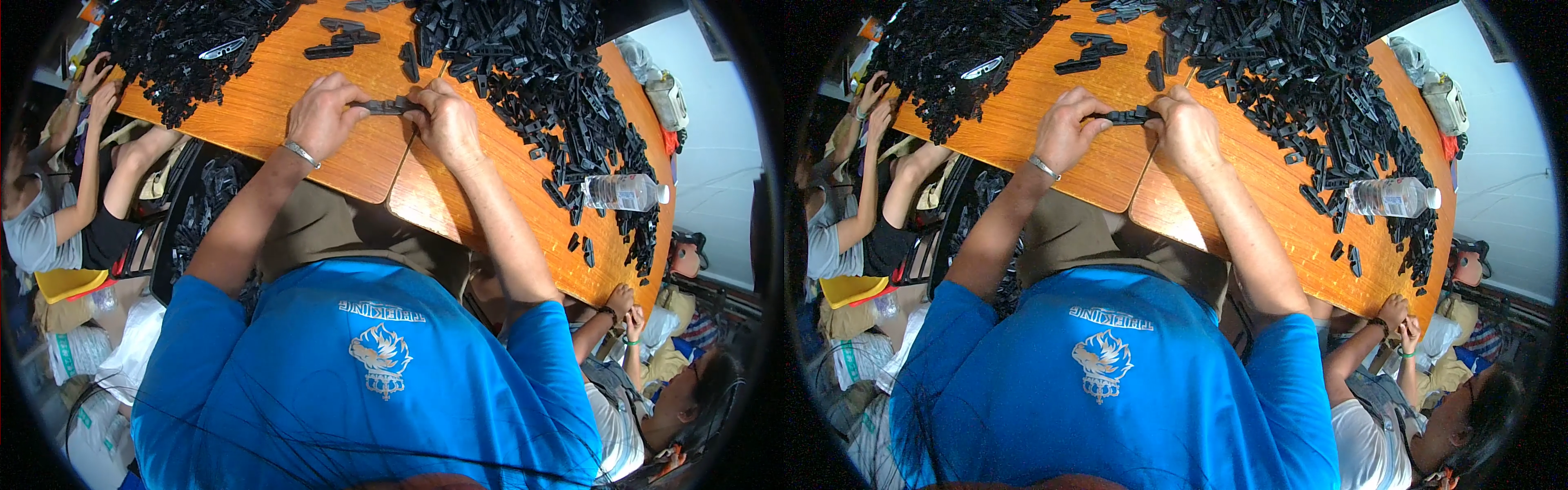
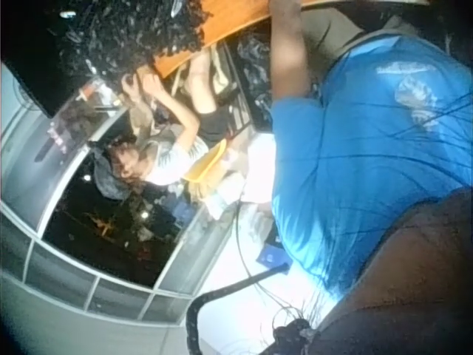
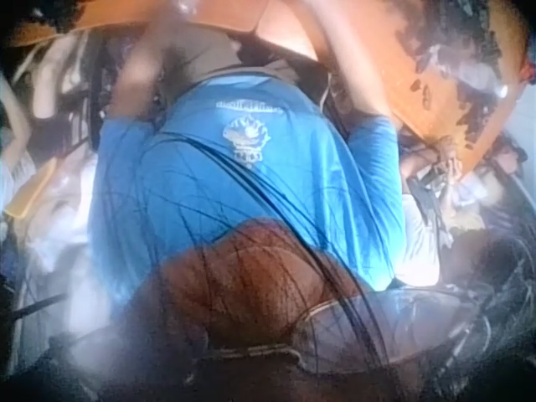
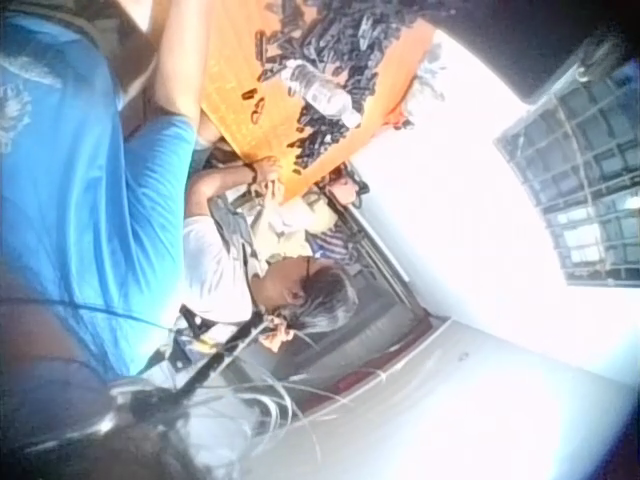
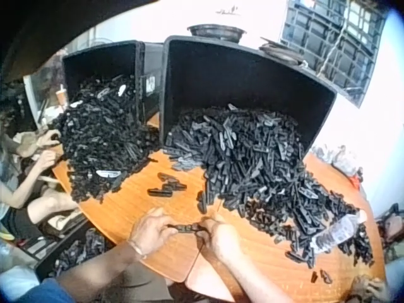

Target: The person sorts and inspects small black plastic components by hand on a table.

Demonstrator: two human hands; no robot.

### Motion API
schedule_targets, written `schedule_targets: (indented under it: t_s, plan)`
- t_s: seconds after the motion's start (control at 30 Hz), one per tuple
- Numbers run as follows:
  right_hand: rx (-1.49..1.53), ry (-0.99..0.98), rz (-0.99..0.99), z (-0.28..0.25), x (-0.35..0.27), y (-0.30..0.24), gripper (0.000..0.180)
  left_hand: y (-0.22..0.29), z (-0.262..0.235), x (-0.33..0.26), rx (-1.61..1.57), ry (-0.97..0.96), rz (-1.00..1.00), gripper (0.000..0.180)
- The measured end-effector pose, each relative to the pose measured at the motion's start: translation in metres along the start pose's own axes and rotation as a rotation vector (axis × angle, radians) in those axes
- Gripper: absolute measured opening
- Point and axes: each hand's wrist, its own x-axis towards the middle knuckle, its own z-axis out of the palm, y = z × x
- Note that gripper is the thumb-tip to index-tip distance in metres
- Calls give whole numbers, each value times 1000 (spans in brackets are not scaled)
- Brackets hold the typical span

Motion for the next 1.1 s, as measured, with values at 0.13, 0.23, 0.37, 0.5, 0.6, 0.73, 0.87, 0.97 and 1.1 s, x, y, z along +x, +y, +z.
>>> schedule_targets:
  t_s: [0.13,0.23,0.37,0.5,0.6,0.73,0.87,0.97,1.1]
  plan:
    - [-40,-35,-91,-2,12,6,29,-9,10,7,-30,39,92,21]
    - [-75,-144,-186,0,19,-2,35,1,15,6,-172,-4,49,19]
    - [-86,-57,-148,4,10,-4,22,2,18,11,-198,-45,-43,15]
    - [21,-207,-103,1,2,-12,24,-6,-3,-8,-168,-112,25,13]
    - [133,-166,-158,-8,-21,-9,23,-21,-57,-45,-157,-227,117,16]
    - [-75,121,156,-42,-31,54,25,-43,-156,-97,-21,-489,-115,26]
    - [-311,225,311,-56,-5,82,35,-52,-172,-101,-102,-278,-288,24]
    - [-378,143,304,-41,12,88,32,-17,-127,-43,-25,-176,-111,22]
    - [-412,100,348,-31,20,88,30,11,-43,36,65,-70,172,27]
